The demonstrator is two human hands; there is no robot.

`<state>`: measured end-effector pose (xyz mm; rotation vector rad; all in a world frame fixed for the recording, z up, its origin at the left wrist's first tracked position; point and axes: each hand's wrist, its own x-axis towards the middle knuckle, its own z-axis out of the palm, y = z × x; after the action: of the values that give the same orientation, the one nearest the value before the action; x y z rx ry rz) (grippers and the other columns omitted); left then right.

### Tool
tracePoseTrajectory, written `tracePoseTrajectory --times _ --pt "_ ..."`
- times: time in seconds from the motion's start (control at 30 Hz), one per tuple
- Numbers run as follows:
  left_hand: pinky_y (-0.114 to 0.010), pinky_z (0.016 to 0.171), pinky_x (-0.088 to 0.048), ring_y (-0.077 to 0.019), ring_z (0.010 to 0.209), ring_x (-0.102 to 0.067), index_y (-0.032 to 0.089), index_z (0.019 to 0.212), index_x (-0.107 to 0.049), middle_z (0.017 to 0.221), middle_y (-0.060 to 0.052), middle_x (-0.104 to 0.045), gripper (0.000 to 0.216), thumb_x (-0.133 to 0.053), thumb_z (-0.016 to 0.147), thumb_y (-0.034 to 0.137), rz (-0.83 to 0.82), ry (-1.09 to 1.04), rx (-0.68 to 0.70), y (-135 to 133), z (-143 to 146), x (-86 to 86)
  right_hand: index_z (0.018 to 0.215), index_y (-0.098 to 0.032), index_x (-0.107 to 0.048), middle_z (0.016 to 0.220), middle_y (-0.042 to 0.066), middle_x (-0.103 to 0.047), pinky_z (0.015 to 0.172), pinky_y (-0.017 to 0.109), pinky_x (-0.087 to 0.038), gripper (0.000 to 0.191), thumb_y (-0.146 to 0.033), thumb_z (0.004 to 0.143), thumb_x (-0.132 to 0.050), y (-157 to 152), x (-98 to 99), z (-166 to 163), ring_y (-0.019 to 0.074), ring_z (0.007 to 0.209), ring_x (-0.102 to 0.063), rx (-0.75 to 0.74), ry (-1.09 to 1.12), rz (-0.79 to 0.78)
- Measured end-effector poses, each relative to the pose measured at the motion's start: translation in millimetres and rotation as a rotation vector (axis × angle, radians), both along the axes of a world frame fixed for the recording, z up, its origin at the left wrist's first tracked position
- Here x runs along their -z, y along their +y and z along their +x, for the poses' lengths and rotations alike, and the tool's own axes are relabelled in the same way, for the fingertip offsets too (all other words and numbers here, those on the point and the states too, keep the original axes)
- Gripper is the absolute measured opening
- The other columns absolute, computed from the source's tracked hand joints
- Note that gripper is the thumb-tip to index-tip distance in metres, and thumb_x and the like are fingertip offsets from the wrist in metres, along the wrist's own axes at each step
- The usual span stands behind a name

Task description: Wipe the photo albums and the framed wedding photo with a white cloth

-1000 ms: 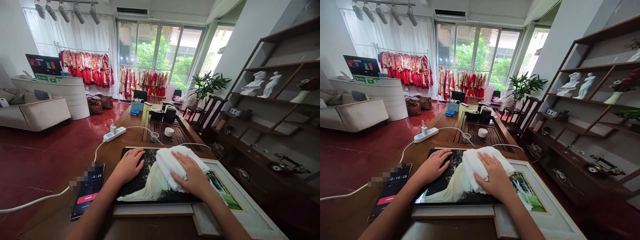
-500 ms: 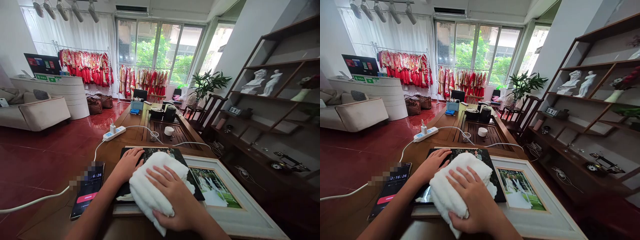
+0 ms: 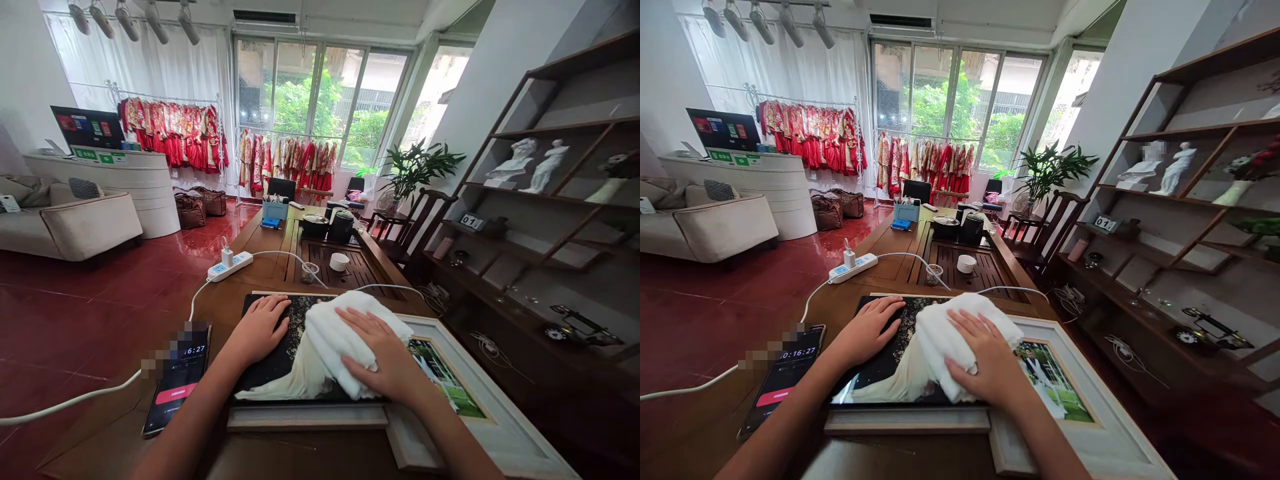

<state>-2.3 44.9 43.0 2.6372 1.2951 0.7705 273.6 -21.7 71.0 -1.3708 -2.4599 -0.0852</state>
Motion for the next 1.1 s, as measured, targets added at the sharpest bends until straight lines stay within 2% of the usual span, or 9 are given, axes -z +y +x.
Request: tracePoseTrajectory --times 0.1,0.23,0.53,0.67,0.77,0.87,1.0,1.1 --pt "-0.042 0.111 -0.031 -0.0221 0.129 -0.044 0.024 0.132 -0.049 0.138 -0.005 -0.051 0.038 -0.037 0.097 0.033 0.006 0.013 -0.002 -0.2 -0.3 -0.1 0.147 -0.024 -0.032 0.146 0.006 -0.043 0.111 0.053 -0.029 0.069 -0.048 0.086 -0.052 8.2 4.5 11.9 0.0294 0.134 -0.039 0.077 0.005 0.042" --pt "-0.041 0.111 -0.031 -0.0218 0.129 -0.043 0.023 0.132 -0.048 0.138 -0.005 -0.050 0.038 -0.037 0.097 0.033 0.014 0.025 -0.008 -0.4 -0.3 0.1 0.148 -0.024 -0.029 0.148 0.006 -0.040 0.112 0.054 -0.027 0.072 -0.047 0.085 -0.054 3.7 3.0 8.2 0.0297 0.136 -0.037 0.079 -0.023 0.042" --pt "-0.041 0.110 -0.032 -0.0215 0.128 -0.044 0.023 0.132 -0.048 0.138 -0.005 -0.050 0.037 -0.039 0.096 0.031 0.009 0.007 -0.008 0.7 0.9 2.1 0.146 -0.028 -0.033 0.154 -0.002 -0.029 0.117 0.050 -0.016 0.077 -0.042 0.075 -0.058 -33.0 -15.7 -43.4 0.0289 0.140 -0.027 -0.198 -0.081 -0.154" --pt "-0.041 0.110 -0.033 -0.0218 0.129 -0.044 0.022 0.131 -0.049 0.139 -0.005 -0.050 0.037 -0.039 0.096 0.031 -0.002 0.008 -0.007 1.3 0.7 2.0 0.147 -0.029 -0.031 0.154 -0.003 -0.029 0.117 0.048 -0.015 0.081 -0.041 0.072 -0.059 -33.4 -17.8 -51.0 0.0278 0.140 -0.027 -0.237 -0.073 -0.202" --pt "-0.041 0.110 -0.032 -0.0218 0.130 -0.043 0.022 0.132 -0.048 0.139 -0.005 -0.049 0.037 -0.039 0.097 0.031 -0.011 0.026 -0.009 0.9 0.2 1.1 0.147 -0.028 -0.032 0.152 -0.001 -0.032 0.116 0.048 -0.017 0.075 -0.043 0.078 -0.057 -22.2 -14.7 -40.0 0.0270 0.140 -0.029 -0.178 -0.062 -0.167" --pt "-0.041 0.110 -0.032 -0.0219 0.130 -0.042 0.023 0.132 -0.048 0.139 -0.005 -0.050 0.037 -0.038 0.097 0.032 -0.009 0.034 -0.010 0.6 -0.1 0.3 0.145 -0.024 -0.036 0.150 0.003 -0.036 0.115 0.049 -0.021 0.069 -0.046 0.083 -0.054 -2.0 -8.9 -18.6 0.0276 0.138 -0.033 -0.057 -0.042 -0.090" --pt "-0.041 0.110 -0.032 -0.0215 0.129 -0.043 0.023 0.132 -0.048 0.138 -0.005 -0.050 0.038 -0.037 0.097 0.033 -0.009 0.036 -0.007 0.4 0.1 -0.1 0.144 -0.020 -0.039 0.145 0.008 -0.044 0.111 0.052 -0.028 0.067 -0.050 0.085 -0.051 29.6 0.2 12.0 0.0295 0.133 -0.040 0.119 0.014 0.007" --pt "-0.041 0.110 -0.032 -0.0214 0.128 -0.044 0.023 0.132 -0.048 0.138 -0.005 -0.050 0.037 -0.037 0.097 0.033 -0.007 0.036 -0.008 0.4 0.2 -0.2 0.143 -0.018 -0.041 0.144 0.010 -0.046 0.109 0.052 -0.032 0.066 -0.050 0.086 -0.049 42.5 5.7 23.1 0.0306 0.131 -0.043 0.189 0.038 0.044"
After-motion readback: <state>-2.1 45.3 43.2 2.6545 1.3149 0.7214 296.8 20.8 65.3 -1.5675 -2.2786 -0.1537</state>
